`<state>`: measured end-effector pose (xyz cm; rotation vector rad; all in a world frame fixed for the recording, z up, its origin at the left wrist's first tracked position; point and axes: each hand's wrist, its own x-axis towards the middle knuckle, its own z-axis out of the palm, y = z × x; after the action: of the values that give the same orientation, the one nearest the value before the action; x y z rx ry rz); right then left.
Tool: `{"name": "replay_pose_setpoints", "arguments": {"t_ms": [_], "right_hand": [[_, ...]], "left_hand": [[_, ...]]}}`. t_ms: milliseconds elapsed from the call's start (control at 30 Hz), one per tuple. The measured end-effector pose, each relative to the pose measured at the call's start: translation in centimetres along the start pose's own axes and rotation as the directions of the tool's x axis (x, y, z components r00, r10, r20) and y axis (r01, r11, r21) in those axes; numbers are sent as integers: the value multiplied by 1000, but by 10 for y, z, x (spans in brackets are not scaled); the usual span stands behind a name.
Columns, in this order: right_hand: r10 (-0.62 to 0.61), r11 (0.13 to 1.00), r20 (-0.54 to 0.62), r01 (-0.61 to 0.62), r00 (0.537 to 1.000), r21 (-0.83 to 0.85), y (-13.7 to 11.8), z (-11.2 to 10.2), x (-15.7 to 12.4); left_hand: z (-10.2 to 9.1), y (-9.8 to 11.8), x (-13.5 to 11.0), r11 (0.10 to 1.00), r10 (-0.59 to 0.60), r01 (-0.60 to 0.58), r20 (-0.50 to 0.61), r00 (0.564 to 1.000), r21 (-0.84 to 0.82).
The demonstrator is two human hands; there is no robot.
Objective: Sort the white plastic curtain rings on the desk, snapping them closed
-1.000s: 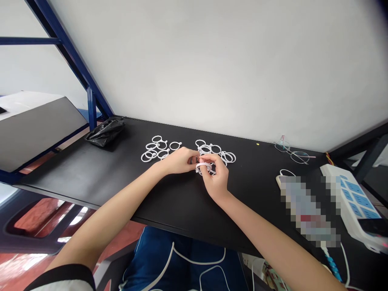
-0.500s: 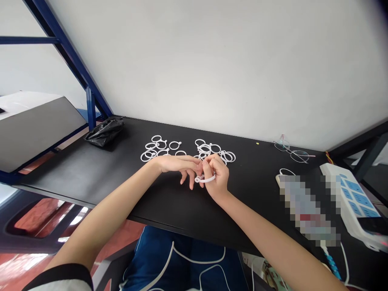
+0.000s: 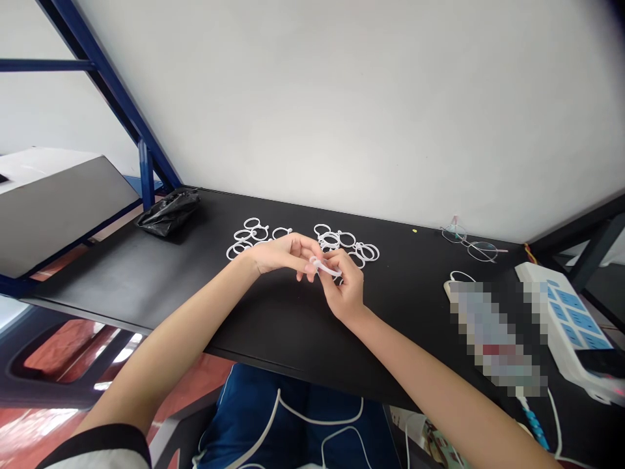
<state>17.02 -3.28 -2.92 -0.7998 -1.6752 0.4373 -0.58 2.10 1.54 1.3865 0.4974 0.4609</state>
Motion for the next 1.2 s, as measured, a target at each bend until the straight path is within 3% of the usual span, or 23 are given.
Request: {"name": "replay_pose_setpoints", "arguments": {"t_ms": [167, 267, 533, 767, 933, 1200], "right_hand": [[-42, 999, 105, 40, 994, 18, -3, -1, -2], [-41, 999, 166, 37, 985, 24, -2, -1, -1], [140, 988, 196, -149, 971, 33, 0, 1, -6], [147, 987, 17, -148, 989, 67, -3, 2, -4], [149, 986, 6, -149, 989, 75, -4, 3, -3], [68, 997, 8, -68, 998, 47, -1, 2, -2]], "left_hand": [[-1, -2, 3, 995, 92, -97, -234, 968, -12], [1, -2, 4, 993, 118, -110, -293, 949, 43], [2, 7, 2, 973, 148, -104, -214, 965, 204], [-1, 9, 0, 956, 76, -27, -161, 984, 292], [-4, 6, 0, 948, 55, -32, -62, 997, 318], [-7, -2, 2, 987, 28, 0, -174, 984, 161]]}}
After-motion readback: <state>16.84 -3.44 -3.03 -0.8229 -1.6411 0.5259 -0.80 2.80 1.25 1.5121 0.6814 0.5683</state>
